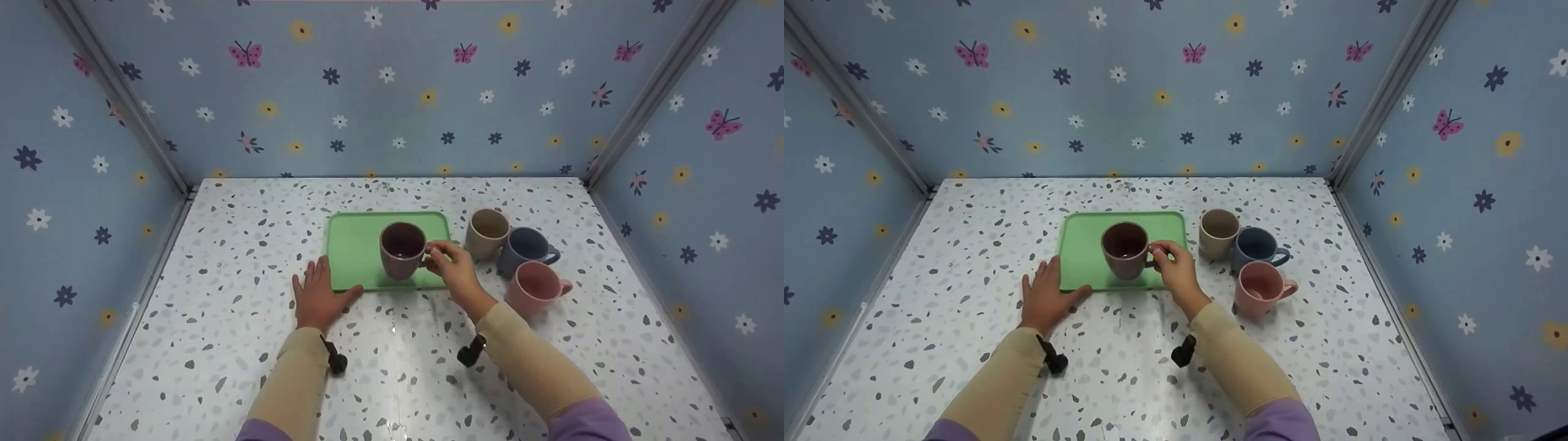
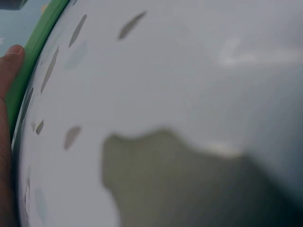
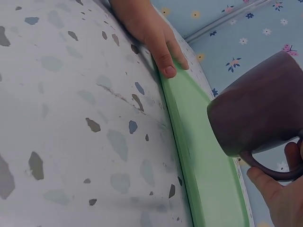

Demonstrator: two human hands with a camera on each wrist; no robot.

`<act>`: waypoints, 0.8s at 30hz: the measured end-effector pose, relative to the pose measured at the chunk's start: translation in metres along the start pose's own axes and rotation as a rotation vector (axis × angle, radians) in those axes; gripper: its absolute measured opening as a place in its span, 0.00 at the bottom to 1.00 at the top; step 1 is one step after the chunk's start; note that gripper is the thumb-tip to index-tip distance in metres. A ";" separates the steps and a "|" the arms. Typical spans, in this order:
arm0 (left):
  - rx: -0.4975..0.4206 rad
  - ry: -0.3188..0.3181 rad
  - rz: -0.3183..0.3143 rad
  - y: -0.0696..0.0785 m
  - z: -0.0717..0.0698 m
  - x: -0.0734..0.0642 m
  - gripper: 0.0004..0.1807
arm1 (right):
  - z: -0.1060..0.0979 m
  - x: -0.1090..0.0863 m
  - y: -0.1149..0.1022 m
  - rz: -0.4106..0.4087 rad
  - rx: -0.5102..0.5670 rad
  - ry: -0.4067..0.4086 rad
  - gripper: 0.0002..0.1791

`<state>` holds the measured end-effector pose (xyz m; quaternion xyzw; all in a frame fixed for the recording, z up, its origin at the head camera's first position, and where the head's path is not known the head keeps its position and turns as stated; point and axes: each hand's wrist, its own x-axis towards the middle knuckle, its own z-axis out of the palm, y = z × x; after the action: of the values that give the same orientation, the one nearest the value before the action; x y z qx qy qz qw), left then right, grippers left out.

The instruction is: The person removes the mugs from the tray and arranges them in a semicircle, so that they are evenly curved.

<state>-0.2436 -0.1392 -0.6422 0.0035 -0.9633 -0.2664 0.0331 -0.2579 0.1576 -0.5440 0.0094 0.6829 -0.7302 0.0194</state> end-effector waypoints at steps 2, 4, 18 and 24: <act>0.006 -0.001 0.002 0.000 0.001 0.001 0.68 | -0.007 -0.006 -0.001 -0.005 0.007 0.010 0.10; 0.012 -0.004 0.006 0.000 0.001 0.001 0.68 | -0.014 -0.011 -0.002 -0.013 0.011 0.022 0.10; 0.000 -0.008 -0.010 -0.001 0.001 0.001 0.68 | -0.055 -0.044 0.002 -0.036 -0.010 0.096 0.10; 0.011 -0.016 -0.006 -0.002 0.001 0.002 0.68 | -0.071 -0.060 0.006 -0.057 -0.006 0.123 0.10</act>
<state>-0.2456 -0.1399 -0.6441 0.0044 -0.9650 -0.2610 0.0247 -0.1987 0.2294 -0.5527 0.0347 0.6852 -0.7263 -0.0433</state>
